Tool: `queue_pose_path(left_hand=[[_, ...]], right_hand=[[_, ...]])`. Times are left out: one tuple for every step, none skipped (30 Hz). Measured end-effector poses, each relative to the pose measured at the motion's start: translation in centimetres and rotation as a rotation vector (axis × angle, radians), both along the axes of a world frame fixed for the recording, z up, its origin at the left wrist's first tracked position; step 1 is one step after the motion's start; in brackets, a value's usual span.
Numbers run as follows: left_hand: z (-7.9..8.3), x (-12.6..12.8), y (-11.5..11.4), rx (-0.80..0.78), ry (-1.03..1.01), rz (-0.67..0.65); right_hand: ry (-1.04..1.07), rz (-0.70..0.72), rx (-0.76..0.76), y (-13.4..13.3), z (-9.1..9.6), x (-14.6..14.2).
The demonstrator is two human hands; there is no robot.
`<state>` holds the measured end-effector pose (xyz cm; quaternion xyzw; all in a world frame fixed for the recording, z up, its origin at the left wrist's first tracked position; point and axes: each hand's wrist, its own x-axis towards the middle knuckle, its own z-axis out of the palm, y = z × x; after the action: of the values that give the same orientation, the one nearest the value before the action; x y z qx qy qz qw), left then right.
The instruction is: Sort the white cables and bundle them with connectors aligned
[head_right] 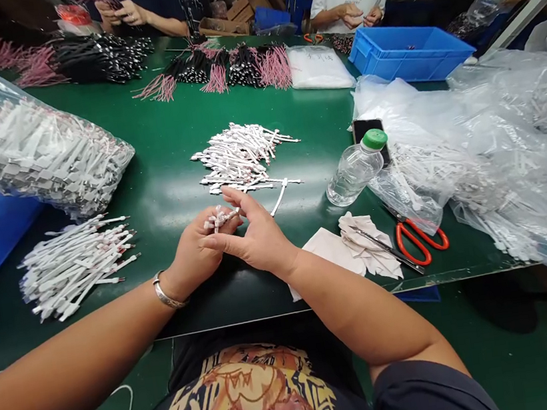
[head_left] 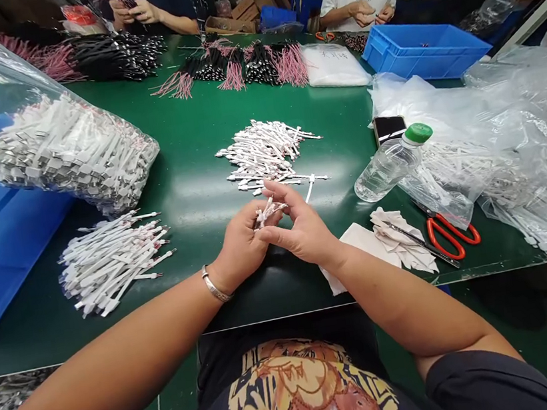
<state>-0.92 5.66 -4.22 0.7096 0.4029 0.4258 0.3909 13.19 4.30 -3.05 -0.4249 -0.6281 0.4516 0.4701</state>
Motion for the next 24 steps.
queue_pose_path(left_hand=[[-0.2, 0.1, 0.0, -0.008, -0.004, -0.007], [-0.4, 0.2, 0.1, -0.010, -0.009, -0.011], [-0.5, 0.3, 0.1, -0.006, -0.012, -0.011], [-0.5, 0.4, 0.1, 0.000, -0.009, -0.012], [-0.5, 0.4, 0.2, 0.008, 0.003, -0.018], [-0.5, 0.4, 0.3, 0.018, 0.025, -0.033], [-0.4, 0.4, 0.3, 0.025, 0.049, -0.058], [-0.3, 0.3, 0.4, 0.035, 0.078, -0.089], [-0.2, 0.3, 0.4, 0.048, 0.108, -0.117], [0.0, 0.2, 0.5, 0.059, 0.136, -0.137], [0.2, 0.2, 0.4, 0.075, 0.150, -0.150], [0.4, 0.2, 0.4, 0.094, 0.151, -0.155], [0.7, 0.2, 0.3, 0.117, 0.139, -0.153], [0.9, 0.2, 0.2, 0.139, 0.117, -0.146], [1.1, 0.2, 0.2, 0.153, 0.091, -0.140], [1.2, 0.3, 0.1, 0.159, 0.071, -0.135], [1.2, 0.3, 0.1, 0.156, 0.061, -0.133], [1.1, 0.4, 0.1, 0.147, 0.059, -0.133], [0.9, 0.4, 0.1, 0.141, 0.060, -0.136], [0.7, 0.4, 0.2, 0.133, 0.068, -0.138], [0.6, 0.4, 0.3, 0.125, 0.079, -0.137], [0.4, 0.4, 0.3, 0.119, 0.089, -0.135], [0.4, 0.4, 0.3, 0.115, 0.097, -0.136], [0.4, 0.3, 0.3, 0.112, 0.100, -0.139]], right_hand=[[-0.047, -0.021, 0.039, 0.0, 0.0, 0.0], [-0.087, -0.040, 0.089, -0.1, 0.1, 0.0], [-0.122, -0.056, 0.145, -0.2, 0.1, -0.1], [-0.154, -0.066, 0.209, -0.2, 0.1, -0.2], [-0.186, -0.071, 0.279, -0.3, 0.0, -0.2], [-0.221, -0.070, 0.349, -0.3, 0.0, -0.3], [-0.256, -0.064, 0.414, -0.4, 0.0, -0.4], [-0.287, -0.055, 0.470, -0.5, 0.0, -0.5], [-0.307, -0.043, 0.513, -0.6, 0.0, -0.6], [-0.311, -0.035, 0.542, -0.6, 0.0, -0.6], [-0.302, -0.033, 0.556, -0.7, 0.0, -0.6], [-0.285, -0.040, 0.557, -0.8, 0.1, -0.6], [-0.265, -0.059, 0.550, -0.9, 0.1, -0.5], [-0.251, -0.088, 0.537, -0.9, 0.1, -0.5], [-0.245, -0.120, 0.530, -0.9, 0.2, -0.4], [-0.251, -0.148, 0.535, -0.9, 0.2, -0.3], [-0.273, -0.168, 0.547, -0.9, 0.3, -0.2], [-0.309, -0.178, 0.563, -0.8, 0.3, -0.2], [-0.358, -0.177, 0.578, -0.7, 0.3, -0.3], [-0.416, -0.172, 0.585, -0.6, 0.3, -0.3], [-0.472, -0.172, 0.585, -0.6, 0.3, -0.4], [-0.518, -0.177, 0.580, -0.6, 0.4, -0.5], [-0.543, -0.187, 0.579, -0.7, 0.4, -0.6], [-0.543, -0.199, 0.587, -0.7, 0.5, -0.6]])
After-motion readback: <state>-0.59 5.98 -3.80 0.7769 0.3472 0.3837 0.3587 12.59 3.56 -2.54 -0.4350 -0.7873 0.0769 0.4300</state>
